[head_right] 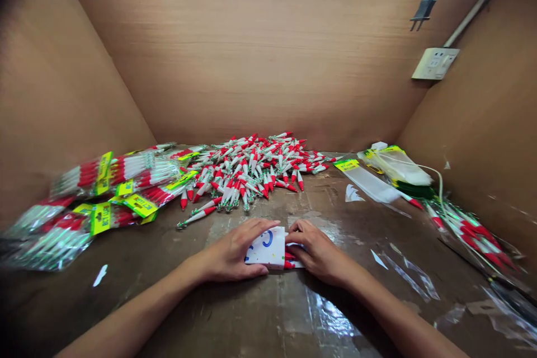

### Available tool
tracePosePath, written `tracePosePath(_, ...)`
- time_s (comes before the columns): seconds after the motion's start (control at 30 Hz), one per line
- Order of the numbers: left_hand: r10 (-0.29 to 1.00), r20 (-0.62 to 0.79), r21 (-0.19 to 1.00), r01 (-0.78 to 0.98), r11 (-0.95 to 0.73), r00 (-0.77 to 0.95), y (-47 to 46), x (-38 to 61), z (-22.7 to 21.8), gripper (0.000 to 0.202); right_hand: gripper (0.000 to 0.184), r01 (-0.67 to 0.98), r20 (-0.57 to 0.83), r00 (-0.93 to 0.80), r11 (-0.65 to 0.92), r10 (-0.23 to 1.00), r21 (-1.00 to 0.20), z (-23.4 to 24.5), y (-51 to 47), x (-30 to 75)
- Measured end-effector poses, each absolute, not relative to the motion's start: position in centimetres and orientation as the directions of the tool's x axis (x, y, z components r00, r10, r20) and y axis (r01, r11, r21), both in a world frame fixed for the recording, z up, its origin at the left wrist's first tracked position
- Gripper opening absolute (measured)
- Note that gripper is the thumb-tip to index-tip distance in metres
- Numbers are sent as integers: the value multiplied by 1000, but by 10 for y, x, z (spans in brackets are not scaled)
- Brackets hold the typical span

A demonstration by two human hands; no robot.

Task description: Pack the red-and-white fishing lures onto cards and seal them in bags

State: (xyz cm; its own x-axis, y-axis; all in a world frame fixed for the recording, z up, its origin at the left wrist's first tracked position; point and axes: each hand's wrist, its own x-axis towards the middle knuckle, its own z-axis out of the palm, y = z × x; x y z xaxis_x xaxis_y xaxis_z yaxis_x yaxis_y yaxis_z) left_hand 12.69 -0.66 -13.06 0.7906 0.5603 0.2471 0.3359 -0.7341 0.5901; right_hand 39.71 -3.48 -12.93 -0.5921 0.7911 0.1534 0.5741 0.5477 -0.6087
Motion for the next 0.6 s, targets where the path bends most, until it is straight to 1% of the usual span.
tracePosePath(0.1,556,245,584,336,-739,794,-7,125,-135,98,21,580,169,-553,523,816,-624,-126,-25,401)
tracePosePath(0.17,554,252,577,336,-745,794,-7,123,-136,101,24,615,240,-466,507,852,-604,-115,-13,397)
tracePosePath(0.23,551,266,573,330,-750,791,-7,122,-138,100,27,635,329,-435,544,839,-549,-100,1,377)
tracePosePath(0.27,552,272,573,328,-751,789,-8,122,-139,97,26,629,360,-470,592,806,-504,-92,8,360)
tracePosePath(0.33,574,261,581,348,-735,776,-9,122,-141,92,23,585,372,-614,718,696,-378,-78,21,314)
tracePosePath(0.4,612,215,584,402,-705,761,-11,122,-143,92,22,548,287,-757,809,588,-213,-70,36,261)
tracePosePath(0.43,625,192,578,428,-695,757,-11,122,-144,94,24,545,217,-798,827,563,-140,-68,43,236)
tracePosePath(0.47,628,178,570,441,-693,757,-11,121,-145,95,27,549,145,-818,830,557,-94,-68,51,214)
tracePosePath(0.53,602,183,556,423,-715,777,-11,119,-145,94,27,546,59,-834,835,549,-62,-71,67,181)
tracePosePath(0.6,563,210,557,376,-741,799,-10,117,-141,93,21,540,36,-839,838,543,-79,-78,81,164)
